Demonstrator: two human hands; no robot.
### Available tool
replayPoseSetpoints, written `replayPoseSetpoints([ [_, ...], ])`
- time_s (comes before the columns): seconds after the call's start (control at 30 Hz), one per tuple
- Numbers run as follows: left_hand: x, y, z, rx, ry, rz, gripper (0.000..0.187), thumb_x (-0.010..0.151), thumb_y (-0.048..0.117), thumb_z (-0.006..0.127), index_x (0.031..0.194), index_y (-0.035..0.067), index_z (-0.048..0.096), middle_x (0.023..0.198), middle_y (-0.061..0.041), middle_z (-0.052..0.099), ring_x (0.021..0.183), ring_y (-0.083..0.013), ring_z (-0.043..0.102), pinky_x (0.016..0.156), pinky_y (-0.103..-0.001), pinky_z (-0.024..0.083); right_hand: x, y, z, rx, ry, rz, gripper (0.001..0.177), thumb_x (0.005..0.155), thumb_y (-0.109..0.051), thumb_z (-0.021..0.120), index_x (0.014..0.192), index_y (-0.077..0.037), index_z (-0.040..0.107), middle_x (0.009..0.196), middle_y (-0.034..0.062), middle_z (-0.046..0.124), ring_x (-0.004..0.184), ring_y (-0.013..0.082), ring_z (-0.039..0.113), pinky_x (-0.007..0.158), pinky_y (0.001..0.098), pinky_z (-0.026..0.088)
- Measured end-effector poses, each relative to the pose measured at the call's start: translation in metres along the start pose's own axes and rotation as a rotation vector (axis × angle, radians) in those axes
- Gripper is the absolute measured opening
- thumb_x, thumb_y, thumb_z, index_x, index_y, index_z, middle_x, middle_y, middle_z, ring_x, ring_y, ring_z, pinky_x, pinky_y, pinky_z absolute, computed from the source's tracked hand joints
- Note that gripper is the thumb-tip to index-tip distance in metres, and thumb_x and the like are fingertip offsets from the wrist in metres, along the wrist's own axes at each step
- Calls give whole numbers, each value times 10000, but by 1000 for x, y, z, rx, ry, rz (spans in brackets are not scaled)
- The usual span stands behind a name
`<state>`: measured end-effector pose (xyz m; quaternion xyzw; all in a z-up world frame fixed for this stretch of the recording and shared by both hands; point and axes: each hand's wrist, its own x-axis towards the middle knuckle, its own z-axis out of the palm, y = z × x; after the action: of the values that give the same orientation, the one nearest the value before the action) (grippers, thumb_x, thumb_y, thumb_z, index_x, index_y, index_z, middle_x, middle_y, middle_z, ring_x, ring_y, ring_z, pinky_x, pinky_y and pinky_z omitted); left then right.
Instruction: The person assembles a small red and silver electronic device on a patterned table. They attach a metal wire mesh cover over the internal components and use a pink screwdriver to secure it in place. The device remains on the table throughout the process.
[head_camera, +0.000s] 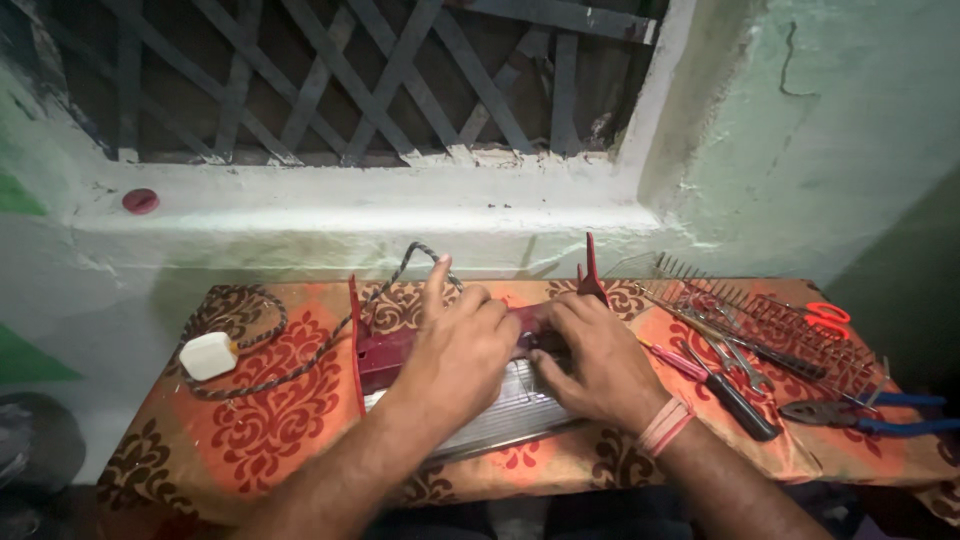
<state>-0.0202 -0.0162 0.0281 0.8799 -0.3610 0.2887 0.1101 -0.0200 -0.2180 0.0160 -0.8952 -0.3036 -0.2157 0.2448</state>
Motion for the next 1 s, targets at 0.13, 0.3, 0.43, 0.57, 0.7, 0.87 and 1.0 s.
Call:
replayPoseSetpoints([
  [0.13, 1, -3, 9, 87, 15, 24, 114, 724, 1, 641, 782, 63, 716, 800, -80, 651, 969, -287, 620, 1149, -728, 218, -1, 1, 1, 28, -2, 16, 320, 757, -132, 734, 1051, -54, 633, 1046, 120, 632, 983, 333, 607, 853, 425, 512],
  [0.3, 3, -5, 12, 32, 47, 0, 126, 696, -15, 648, 774, 60, 713, 806, -62, 652, 982, -276, 619, 1152, -722, 215, 0, 1, 1, 23, -24, 44, 276, 768, -127, 741, 1016, -60, 639, 1000, 105, 631, 947, 316, 605, 827, 415, 513],
  [0.43, 3, -5, 12, -42, 73, -23, 118, 693, -23, 655, 771, 51, 706, 810, -61, 648, 995, -274, 610, 1156, -712, 211, 0, 1, 2, 1, -24, 36, 253, 777, -129, 743, 996, -59, 638, 997, 103, 624, 937, 309, 599, 820, 424, 504],
  [0.57, 4, -5, 11, -73, 73, -27, 142, 687, -52, 647, 765, 53, 705, 824, -47, 656, 985, -262, 608, 1162, -715, 204, 0, 0, 2, -3, -30, 44, 241, 779, -129, 739, 987, -57, 641, 989, 98, 621, 945, 301, 597, 831, 422, 504],
  [0.7, 5, -7, 10, -127, 75, -25, 108, 714, -24, 676, 762, 65, 714, 806, -48, 650, 972, -264, 601, 1160, -718, 198, 0, 0, 3, -6, -29, 51, 238, 766, -120, 735, 977, -55, 644, 987, 96, 623, 960, 302, 596, 847, 425, 497],
  [0.87, 3, -14, 11, -83, 13, 23, 163, 794, -29, 660, 890, 81, 734, 943, -50, 678, 1077, -239, 611, 1195, -716, 184, -1, 0, 6, -12, 4, 16, 235, 783, -122, 736, 985, -52, 639, 1016, 107, 626, 971, 317, 588, 857, 435, 485],
  [1.0, -11, -27, -2, -116, 142, 61, 292, 839, 32, 653, 1114, 111, 715, 1251, -128, 655, 1274, -308, 567, 1164, -686, 220, -2, 0, 7, -28, 9, 15, 289, 764, -112, 735, 1023, -52, 621, 1029, 121, 625, 969, 334, 580, 856, 446, 478],
])
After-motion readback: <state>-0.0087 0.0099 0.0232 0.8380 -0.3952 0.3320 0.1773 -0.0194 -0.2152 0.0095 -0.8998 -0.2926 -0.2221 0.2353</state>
